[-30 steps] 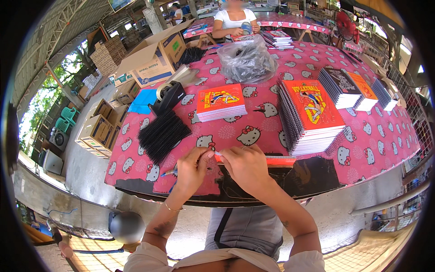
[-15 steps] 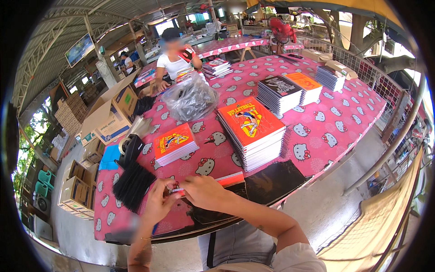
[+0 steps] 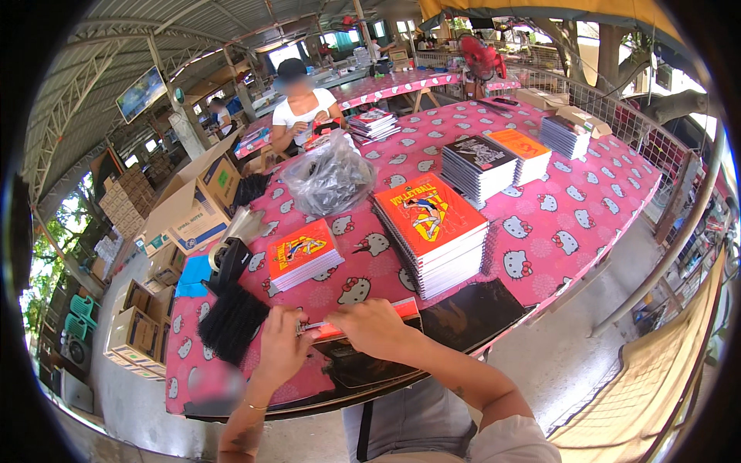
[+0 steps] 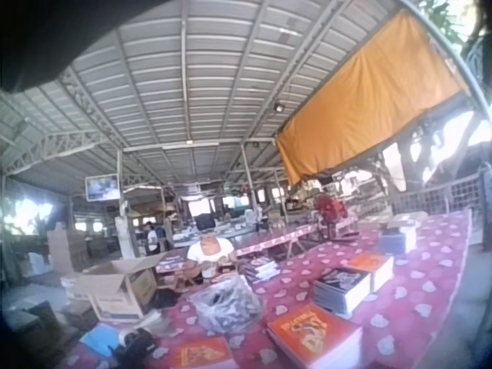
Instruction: The person assembles notebooks by sliding spiral bindings through the holes of paper stacks and then stacking the completed notebooks on the table.
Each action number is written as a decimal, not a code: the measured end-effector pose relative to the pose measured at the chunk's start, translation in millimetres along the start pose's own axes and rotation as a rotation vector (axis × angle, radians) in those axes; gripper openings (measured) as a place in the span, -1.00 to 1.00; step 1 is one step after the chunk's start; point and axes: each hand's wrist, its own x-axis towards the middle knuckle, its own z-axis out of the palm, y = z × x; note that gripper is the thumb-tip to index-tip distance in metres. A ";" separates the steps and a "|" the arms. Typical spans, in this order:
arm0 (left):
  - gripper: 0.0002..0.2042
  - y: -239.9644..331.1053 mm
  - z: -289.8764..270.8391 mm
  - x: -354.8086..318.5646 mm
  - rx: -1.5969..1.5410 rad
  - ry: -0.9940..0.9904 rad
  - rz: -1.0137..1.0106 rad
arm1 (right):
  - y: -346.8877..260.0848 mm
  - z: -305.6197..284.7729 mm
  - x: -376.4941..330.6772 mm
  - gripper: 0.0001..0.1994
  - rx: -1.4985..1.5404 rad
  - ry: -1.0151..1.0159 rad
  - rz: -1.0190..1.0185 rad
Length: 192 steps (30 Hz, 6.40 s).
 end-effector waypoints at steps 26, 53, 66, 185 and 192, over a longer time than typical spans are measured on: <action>-0.10 26.8 65.3 13.9 0.406 0.236 0.010 | 23.1 -14.7 -23.6 -0.76 -0.056 0.096 -0.011; -0.81 44.1 38.0 22.2 0.125 0.190 0.290 | 36.4 -39.1 -61.1 -0.17 0.525 0.335 0.230; -0.07 55.5 71.3 -28.7 0.305 0.015 0.210 | 43.0 52.5 -65.9 -0.78 0.948 0.529 0.371; -0.09 61.8 107.2 -29.4 0.162 0.138 0.294 | 38.2 37.4 -55.4 -0.69 0.846 0.229 0.148; -0.14 71.8 96.4 -15.2 0.100 0.187 0.324 | 41.7 42.2 -58.5 -0.62 0.817 0.184 0.187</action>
